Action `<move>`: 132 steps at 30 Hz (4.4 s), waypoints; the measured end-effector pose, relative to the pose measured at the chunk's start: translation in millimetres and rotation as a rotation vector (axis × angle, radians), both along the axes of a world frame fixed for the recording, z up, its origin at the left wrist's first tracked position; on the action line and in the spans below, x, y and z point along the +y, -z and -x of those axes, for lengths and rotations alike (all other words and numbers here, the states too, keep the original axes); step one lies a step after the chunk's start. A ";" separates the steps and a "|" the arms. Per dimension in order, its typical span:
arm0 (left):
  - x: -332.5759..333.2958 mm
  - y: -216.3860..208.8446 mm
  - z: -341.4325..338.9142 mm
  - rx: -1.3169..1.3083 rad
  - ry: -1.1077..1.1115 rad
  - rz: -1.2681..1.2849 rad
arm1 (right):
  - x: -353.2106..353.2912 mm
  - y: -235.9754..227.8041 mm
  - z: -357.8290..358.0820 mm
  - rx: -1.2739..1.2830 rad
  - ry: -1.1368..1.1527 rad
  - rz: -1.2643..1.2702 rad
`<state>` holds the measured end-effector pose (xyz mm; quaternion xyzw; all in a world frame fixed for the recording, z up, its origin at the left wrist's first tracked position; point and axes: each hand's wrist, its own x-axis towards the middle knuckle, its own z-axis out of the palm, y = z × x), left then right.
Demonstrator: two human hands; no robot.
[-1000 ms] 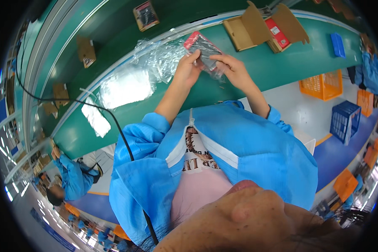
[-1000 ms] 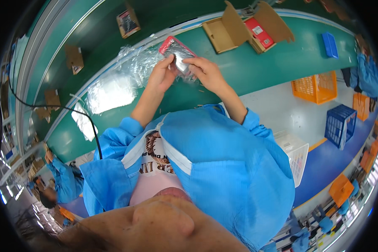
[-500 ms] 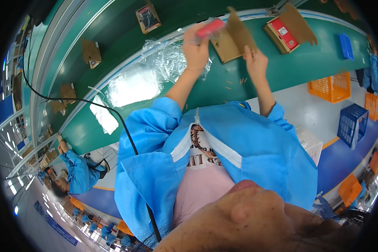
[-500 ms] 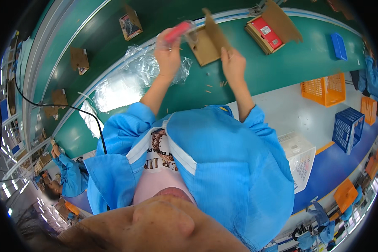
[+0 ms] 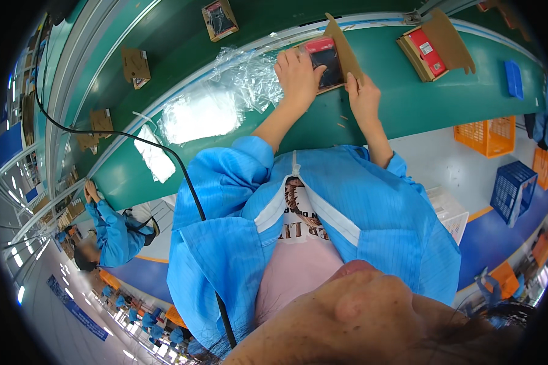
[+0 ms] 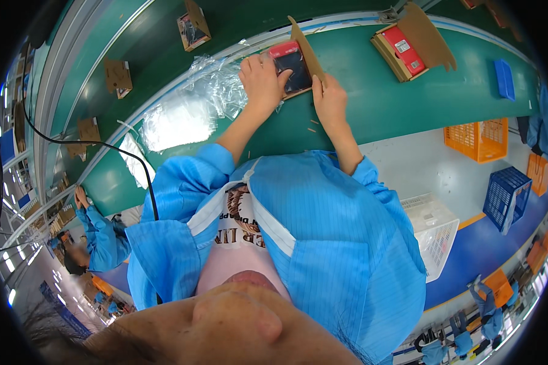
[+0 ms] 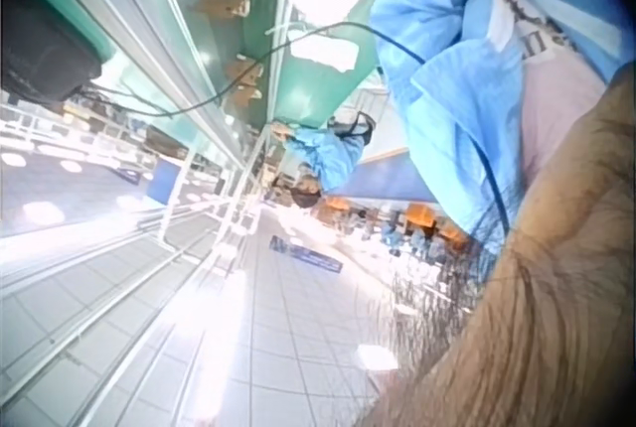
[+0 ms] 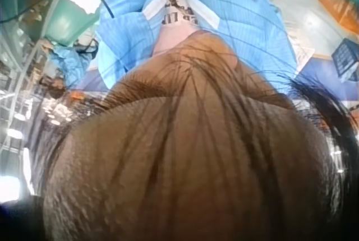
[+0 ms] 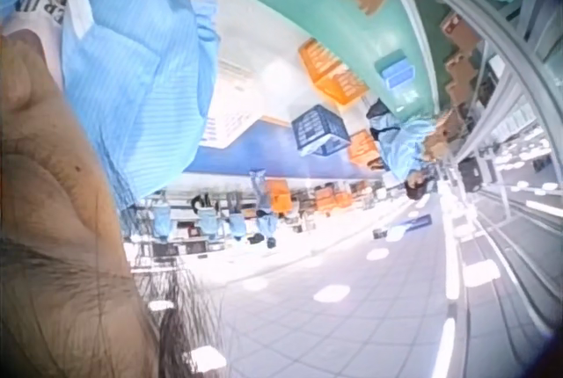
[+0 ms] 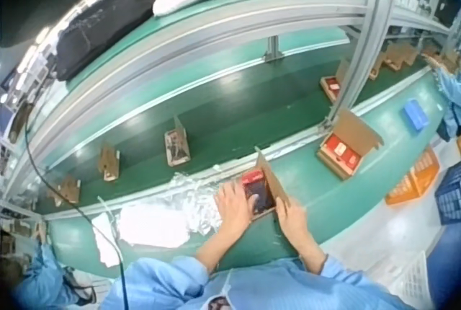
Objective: The person is packaging smartphones into plastic bags and then into cardboard boxes on an electronics assembly line.
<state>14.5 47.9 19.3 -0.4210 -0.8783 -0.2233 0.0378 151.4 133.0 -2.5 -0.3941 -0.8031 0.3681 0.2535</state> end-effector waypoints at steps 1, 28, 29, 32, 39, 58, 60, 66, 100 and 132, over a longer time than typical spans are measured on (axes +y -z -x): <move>-0.2 1.3 4.2 0.063 0.044 0.018 | -0.4 -0.3 0.8 0.019 -0.002 0.013; -88.8 66.4 23.6 -0.058 0.323 -0.145 | 280.5 28.2 149.2 0.034 0.548 0.058; -89.2 67.3 24.6 -0.064 0.318 -0.143 | 295.6 32.5 146.4 0.056 0.602 0.067; -79.7 47.0 27.3 -0.165 0.363 -0.138 | 351.9 57.2 133.5 0.171 0.839 -0.069; -73.9 40.2 32.5 -0.249 0.411 -0.112 | 465.8 65.7 90.6 -1.162 0.951 0.219; -83.4 59.7 22.5 -0.034 0.352 -0.149 | 140.7 -46.6 5.7 -0.155 -0.111 -0.455; -83.2 61.3 21.8 -0.023 0.361 -0.159 | 110.4 -38.0 -19.9 -0.255 -0.184 -0.546; -91.5 37.1 17.9 -0.102 0.420 -0.051 | 55.5 -44.8 -47.5 -0.305 -0.477 -0.892; -74.2 51.8 -14.8 -0.367 0.154 -0.071 | -5.8 -49.5 -31.6 0.407 -0.042 0.702; -63.7 -22.3 -25.6 -0.106 0.290 -0.324 | -74.5 -58.2 -29.6 0.177 -0.152 1.147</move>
